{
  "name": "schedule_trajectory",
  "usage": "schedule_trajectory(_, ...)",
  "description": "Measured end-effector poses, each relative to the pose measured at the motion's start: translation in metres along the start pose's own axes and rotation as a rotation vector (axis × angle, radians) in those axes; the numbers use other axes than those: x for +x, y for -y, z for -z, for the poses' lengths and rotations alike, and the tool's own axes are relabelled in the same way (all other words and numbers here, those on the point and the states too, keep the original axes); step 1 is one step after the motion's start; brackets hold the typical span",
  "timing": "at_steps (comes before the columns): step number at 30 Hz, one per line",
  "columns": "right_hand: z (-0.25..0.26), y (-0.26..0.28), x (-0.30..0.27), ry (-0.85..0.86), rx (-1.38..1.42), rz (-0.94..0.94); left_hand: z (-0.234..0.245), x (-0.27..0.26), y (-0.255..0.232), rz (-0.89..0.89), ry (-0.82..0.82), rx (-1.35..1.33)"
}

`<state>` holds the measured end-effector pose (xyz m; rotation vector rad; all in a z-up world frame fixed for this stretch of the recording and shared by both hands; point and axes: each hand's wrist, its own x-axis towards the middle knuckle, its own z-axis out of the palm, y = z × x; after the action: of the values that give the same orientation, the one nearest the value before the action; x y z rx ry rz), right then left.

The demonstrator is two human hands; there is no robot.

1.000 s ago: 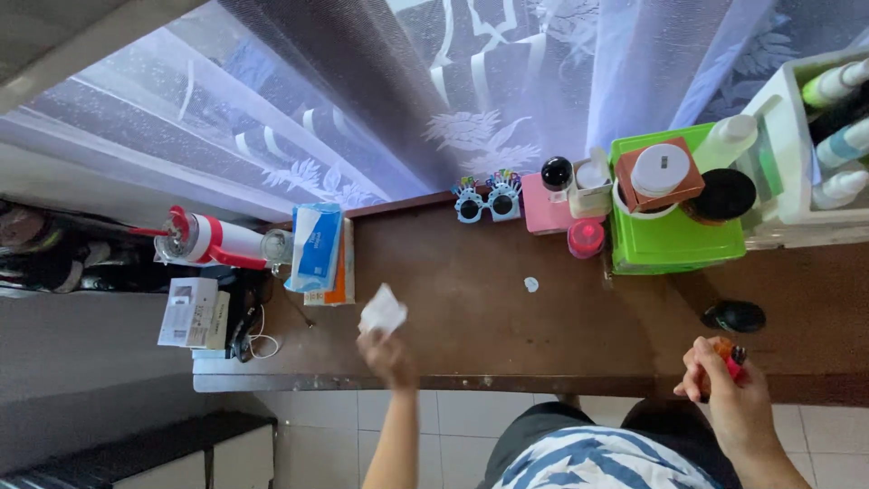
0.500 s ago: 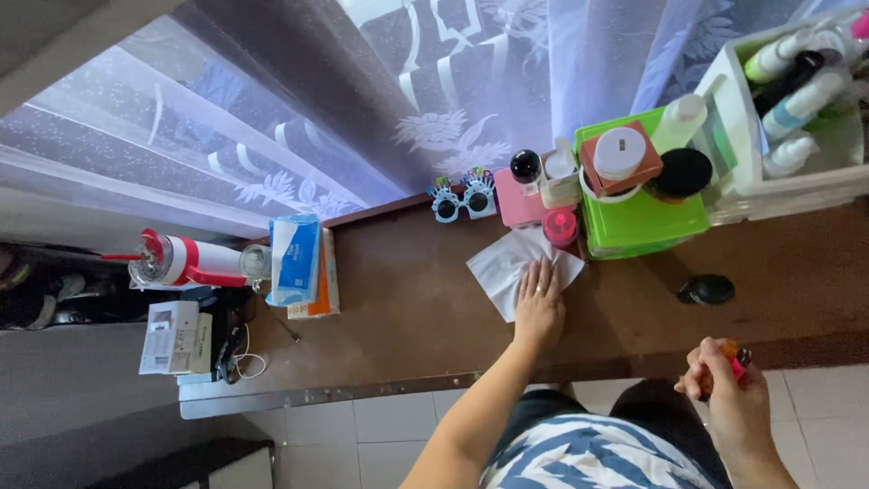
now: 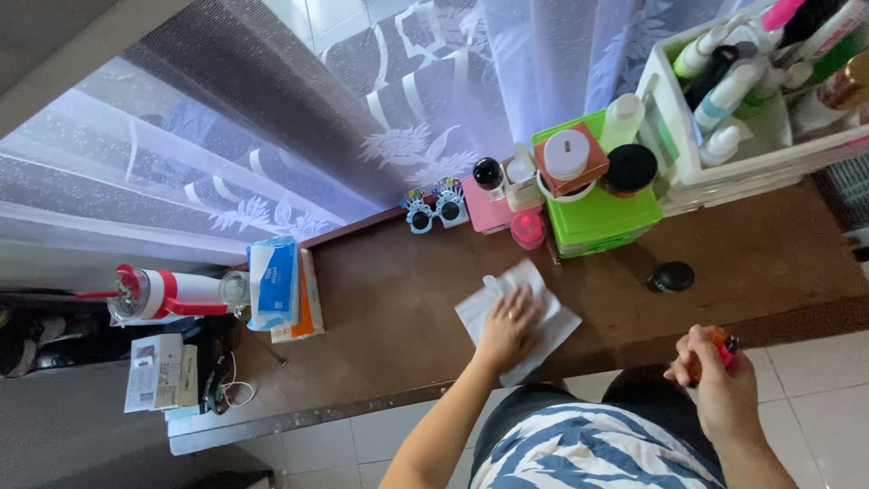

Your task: The recorder is cleaning and organizing cosmetic products on a desk and in a storage caddy.

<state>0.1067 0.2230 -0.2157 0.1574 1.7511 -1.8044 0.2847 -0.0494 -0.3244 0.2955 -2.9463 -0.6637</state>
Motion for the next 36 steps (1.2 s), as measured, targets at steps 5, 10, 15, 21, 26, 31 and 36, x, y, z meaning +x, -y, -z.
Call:
schedule_trajectory(5,0.009,0.029,0.021,0.055,-0.075,-0.018,-0.022,-0.088,0.001,-0.109,0.138,-0.172)
schedule_trajectory(10,0.043,0.056,0.071,0.156,-0.159,-0.036,0.010,-0.047,-0.052,0.255,-0.335,-0.193)
schedule_trajectory(15,0.045,0.124,0.104,0.436,-0.700,0.082,0.066,0.114,-0.147,0.336,-0.829,-0.318)
schedule_trajectory(21,0.019,0.118,0.181,0.807,-0.786,0.869,0.022,0.208,-0.201,0.278,-0.633,0.041)
schedule_trajectory(26,0.019,0.115,0.201,0.947,-0.801,0.820,0.004,0.203,-0.180,0.464,-0.732,0.235)
schedule_trajectory(31,0.019,0.105,0.219,0.955,-0.823,0.700,0.014,0.222,-0.219,0.294,-0.696,0.061)
schedule_trajectory(36,0.023,0.128,0.206,1.039,-0.769,0.795,0.008,0.189,-0.175,0.490,-0.732,0.265)
